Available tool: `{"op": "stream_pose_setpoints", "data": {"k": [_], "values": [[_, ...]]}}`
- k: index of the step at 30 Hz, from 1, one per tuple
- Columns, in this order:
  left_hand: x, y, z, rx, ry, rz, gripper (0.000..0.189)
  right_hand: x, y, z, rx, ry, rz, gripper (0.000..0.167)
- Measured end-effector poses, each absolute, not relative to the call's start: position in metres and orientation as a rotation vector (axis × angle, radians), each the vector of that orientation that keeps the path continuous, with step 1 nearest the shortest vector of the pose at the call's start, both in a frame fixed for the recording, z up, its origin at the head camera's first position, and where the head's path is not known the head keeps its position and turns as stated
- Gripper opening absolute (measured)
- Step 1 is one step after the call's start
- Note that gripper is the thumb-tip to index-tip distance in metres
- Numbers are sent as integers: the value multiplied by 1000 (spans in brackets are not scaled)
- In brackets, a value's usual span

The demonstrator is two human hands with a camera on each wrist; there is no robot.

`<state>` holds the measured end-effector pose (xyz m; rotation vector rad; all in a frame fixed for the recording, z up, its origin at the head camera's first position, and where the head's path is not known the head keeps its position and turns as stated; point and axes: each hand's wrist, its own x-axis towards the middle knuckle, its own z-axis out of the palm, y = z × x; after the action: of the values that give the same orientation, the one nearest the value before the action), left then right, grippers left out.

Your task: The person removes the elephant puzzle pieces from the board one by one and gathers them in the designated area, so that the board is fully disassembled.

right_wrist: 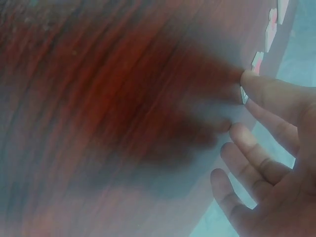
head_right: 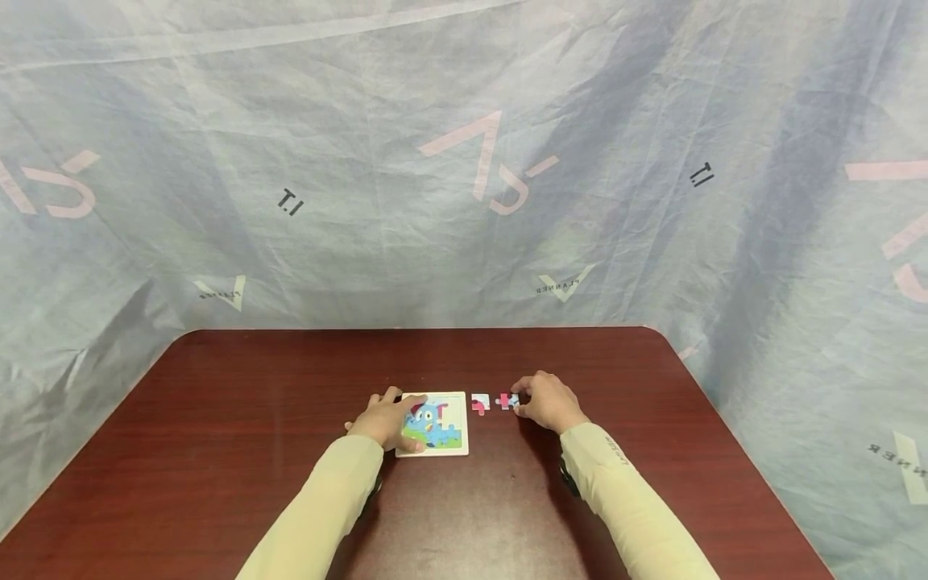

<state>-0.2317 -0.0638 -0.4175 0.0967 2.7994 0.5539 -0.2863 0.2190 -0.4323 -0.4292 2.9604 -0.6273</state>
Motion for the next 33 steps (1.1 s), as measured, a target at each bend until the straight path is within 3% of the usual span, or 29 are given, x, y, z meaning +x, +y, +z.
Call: {"op": "stream_pose_setpoints", "data": {"k": [7, 33], "values": [[-233, -64, -417, 100, 2802, 540, 81, -278, 218, -433, -475, 3042, -654, 41], [-238, -65, -423, 107, 2804, 528, 82, -249, 193, -432, -493, 2777, -1230, 33]]}}
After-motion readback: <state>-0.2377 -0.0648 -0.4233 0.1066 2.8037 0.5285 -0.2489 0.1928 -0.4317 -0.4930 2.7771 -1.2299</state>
